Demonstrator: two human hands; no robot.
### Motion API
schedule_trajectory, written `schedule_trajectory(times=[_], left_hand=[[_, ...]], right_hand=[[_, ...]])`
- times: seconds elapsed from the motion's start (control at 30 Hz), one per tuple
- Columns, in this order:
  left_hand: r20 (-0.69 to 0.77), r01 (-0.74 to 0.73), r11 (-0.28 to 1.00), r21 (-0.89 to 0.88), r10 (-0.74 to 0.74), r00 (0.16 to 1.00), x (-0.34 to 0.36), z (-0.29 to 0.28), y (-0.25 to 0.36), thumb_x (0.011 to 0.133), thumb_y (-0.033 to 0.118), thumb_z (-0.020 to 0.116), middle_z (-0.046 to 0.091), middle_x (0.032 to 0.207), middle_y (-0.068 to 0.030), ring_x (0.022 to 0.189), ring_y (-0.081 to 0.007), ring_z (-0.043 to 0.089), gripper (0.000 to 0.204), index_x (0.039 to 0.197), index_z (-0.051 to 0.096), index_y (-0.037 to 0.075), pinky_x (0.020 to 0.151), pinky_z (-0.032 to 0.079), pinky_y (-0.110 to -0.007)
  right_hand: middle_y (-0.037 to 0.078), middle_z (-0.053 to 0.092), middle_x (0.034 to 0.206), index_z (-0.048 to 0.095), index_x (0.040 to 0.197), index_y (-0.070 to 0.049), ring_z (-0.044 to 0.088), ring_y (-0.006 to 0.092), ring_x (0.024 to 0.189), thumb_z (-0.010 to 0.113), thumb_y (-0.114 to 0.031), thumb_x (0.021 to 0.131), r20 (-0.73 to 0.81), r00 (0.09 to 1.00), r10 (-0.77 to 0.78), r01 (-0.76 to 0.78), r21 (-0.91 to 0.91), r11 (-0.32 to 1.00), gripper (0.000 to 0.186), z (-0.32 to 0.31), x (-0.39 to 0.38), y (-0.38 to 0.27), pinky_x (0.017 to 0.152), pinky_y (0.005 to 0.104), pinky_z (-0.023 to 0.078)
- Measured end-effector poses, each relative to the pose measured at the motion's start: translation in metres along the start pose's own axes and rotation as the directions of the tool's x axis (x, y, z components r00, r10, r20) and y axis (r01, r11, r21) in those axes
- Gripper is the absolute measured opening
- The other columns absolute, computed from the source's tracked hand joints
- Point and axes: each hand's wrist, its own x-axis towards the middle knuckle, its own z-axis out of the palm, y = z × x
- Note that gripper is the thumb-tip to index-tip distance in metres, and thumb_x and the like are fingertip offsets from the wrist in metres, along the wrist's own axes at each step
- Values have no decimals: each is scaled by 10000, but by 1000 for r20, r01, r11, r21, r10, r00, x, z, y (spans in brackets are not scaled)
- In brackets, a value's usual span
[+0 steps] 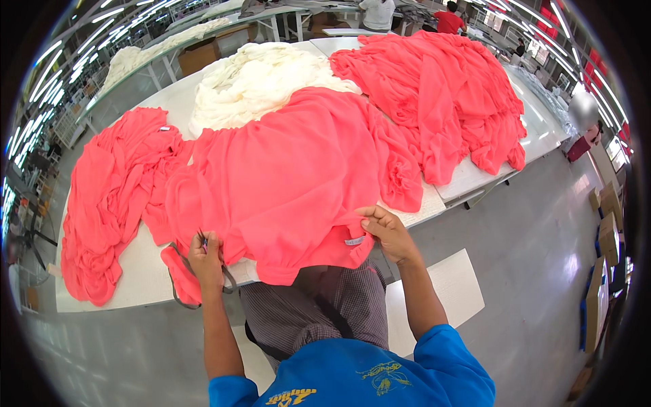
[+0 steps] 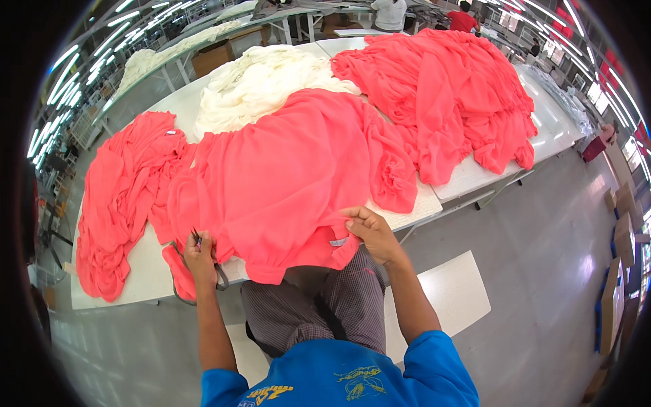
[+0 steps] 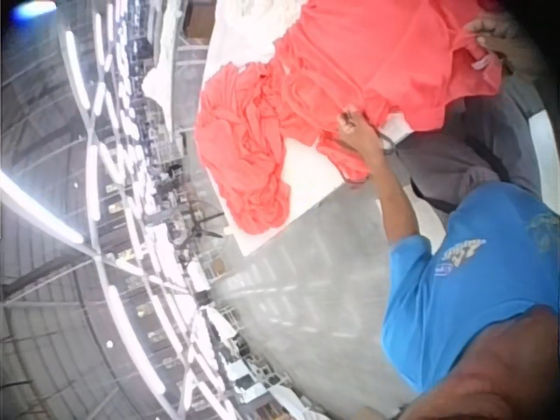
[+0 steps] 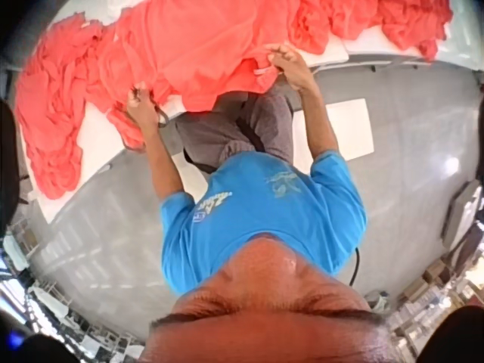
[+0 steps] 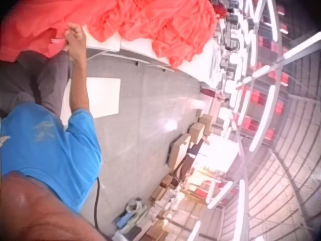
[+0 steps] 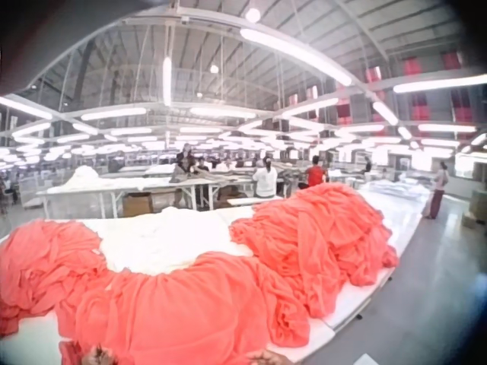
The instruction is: The person uses small scissors to trim loose threads from the edges and seams of pink and white garments on a worktable. They repeatedly pick up garments, cut visible threads, and place the items back on the table.
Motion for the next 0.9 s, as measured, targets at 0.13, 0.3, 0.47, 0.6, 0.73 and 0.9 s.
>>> schedule_trajectory(times=[0.13, 0.3, 0.47, 0.6, 0.73, 0.9], left_hand=[[-4, 8, 1000, 6, -8, 1000, 0, 1, 0, 914, 177, 619, 549, 664, 6, 454, -24, 398, 154, 844, 542, 63, 399, 298, -179], [-45, 4, 999, -32, -6, 999, -1, -3, -4, 914, 171, 621, 573, 672, -2, 455, -33, 423, 137, 865, 549, 64, 399, 306, -181], [-40, -1, 1000, -2, 1, 999, 1, 1, -4, 916, 175, 620, 575, 680, -3, 476, -39, 448, 140, 869, 548, 64, 422, 332, -179], [-34, -26, 1000, 0, 26, 999, 0, 2, -3, 916, 176, 619, 572, 683, 3, 482, -35, 440, 136, 874, 553, 65, 430, 333, -177], [-49, -7, 1000, 27, 8, 999, -2, -1, -3, 917, 169, 615, 572, 693, 9, 497, -28, 436, 122, 881, 560, 66, 445, 336, -174], [-45, -20, 999, 31, 21, 999, -5, 3, 0, 919, 158, 608, 570, 700, 19, 515, -25, 436, 110, 884, 561, 66, 458, 343, -176]], right_hand=[[4, 636, 943, 578, 1139, 1, 584, 56, 835, 532, -114, 950, 0, 1000, 9, -9, -109, 994, 226, -2, -9, 5, 750, 198, 471], [61, 657, 980, 583, 1121, 2, 606, 99, 856, 529, -203, 964, 63, 998, -21, 30, -151, 988, 264, -7, -22, 1, 758, 240, 475], [40, 653, 913, 593, 1070, 9, 593, 76, 800, 571, -180, 941, -201, 962, -185, 127, -271, 954, 230, -29, -25, 13, 716, 234, 473], [49, 652, 857, 609, 1013, 12, 596, 92, 733, 638, -179, 895, -224, 951, -215, 87, -473, 877, 226, -24, -35, -3, 666, 251, 481], [84, 644, 790, 622, 946, 11, 613, 152, 676, 730, -252, 810, -23, 986, -167, 92, -757, 647, 315, 20, -61, -25, 642, 279, 496], [248, 271, 1416, 301, 1406, -42, 321, 429, 1283, 817, -259, 671, 102, 938, -330, 215, -921, 325, 924, 53, -101, 55, 1038, 506, 306]])
